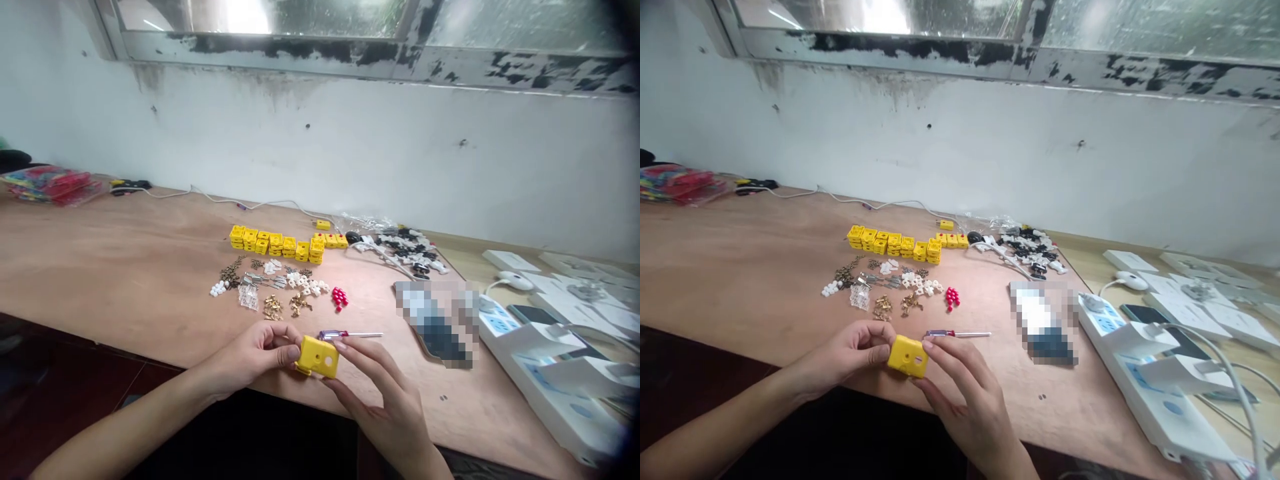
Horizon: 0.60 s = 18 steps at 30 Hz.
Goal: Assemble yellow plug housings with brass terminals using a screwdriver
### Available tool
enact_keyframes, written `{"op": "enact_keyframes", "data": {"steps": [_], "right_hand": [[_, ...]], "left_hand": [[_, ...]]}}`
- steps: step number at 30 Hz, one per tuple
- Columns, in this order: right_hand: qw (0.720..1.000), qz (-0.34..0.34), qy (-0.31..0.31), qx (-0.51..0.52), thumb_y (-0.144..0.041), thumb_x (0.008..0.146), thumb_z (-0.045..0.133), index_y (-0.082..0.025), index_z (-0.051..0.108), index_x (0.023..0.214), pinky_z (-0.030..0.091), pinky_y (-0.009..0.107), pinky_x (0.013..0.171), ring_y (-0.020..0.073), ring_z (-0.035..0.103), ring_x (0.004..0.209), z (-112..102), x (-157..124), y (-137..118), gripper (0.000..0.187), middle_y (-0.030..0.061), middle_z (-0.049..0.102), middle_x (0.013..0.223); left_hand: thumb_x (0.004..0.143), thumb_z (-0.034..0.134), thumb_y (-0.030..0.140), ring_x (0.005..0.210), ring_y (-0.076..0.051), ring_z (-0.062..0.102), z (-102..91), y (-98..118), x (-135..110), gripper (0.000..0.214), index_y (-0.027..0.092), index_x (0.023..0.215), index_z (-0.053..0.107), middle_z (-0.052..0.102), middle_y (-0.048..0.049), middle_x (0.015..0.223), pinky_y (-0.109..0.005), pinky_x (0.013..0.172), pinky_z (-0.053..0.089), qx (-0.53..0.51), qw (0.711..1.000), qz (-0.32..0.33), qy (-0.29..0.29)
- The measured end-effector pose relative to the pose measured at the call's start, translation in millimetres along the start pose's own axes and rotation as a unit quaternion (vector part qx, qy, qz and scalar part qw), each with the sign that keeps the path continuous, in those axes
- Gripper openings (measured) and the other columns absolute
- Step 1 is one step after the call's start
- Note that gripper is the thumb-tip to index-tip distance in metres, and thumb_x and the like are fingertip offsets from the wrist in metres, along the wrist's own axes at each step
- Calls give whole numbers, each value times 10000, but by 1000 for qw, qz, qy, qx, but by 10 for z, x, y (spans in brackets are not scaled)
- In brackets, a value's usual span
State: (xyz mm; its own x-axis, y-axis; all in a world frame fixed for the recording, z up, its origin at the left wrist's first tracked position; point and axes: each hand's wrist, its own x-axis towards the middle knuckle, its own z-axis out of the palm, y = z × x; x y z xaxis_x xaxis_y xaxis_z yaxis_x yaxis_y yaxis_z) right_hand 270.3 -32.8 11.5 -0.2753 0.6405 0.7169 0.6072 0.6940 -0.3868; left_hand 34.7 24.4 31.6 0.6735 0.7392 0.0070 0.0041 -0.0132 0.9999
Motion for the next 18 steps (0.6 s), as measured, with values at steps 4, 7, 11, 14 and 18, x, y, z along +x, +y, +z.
{"op": "enact_keyframes", "data": {"steps": [4,7,11,14,18], "right_hand": [[1000,9,-8,2,-155,931,693,-244,590,1351,640,376,905,229,707,1074,-8,20,15,441,100,702,1187],[999,25,-32,-7,-184,951,667,-249,637,1282,644,386,883,236,713,1062,12,50,28,339,96,724,1157],[995,35,-92,-2,-227,972,638,-274,669,1226,649,380,852,235,726,1045,78,78,42,259,78,746,1136],[990,50,-133,5,-220,981,608,-286,668,1227,649,374,832,229,727,1032,118,78,46,261,74,742,1153],[985,75,-154,-2,-250,971,619,-282,617,1317,650,411,838,255,725,1033,132,84,50,347,88,743,1124]], "left_hand": [[964,631,527,894,-228,747,-81,35,-25,361,166,958,654,763,-101,947,-337,804,581,42,999,14,27],[926,724,376,1158,-249,665,-187,24,-67,245,215,1104,674,716,-92,1213,-381,998,510,122,989,44,72],[828,823,236,1161,-238,663,-265,-70,-95,608,299,1376,568,709,-56,1267,-383,1025,492,207,975,71,49],[872,764,185,1114,-224,682,-243,-119,-94,605,304,1423,544,715,-60,1258,-362,986,508,245,965,87,23],[901,740,185,1160,-218,661,-203,-98,-87,516,293,1383,590,693,-65,1308,-337,1004,494,276,954,117,8]]}}
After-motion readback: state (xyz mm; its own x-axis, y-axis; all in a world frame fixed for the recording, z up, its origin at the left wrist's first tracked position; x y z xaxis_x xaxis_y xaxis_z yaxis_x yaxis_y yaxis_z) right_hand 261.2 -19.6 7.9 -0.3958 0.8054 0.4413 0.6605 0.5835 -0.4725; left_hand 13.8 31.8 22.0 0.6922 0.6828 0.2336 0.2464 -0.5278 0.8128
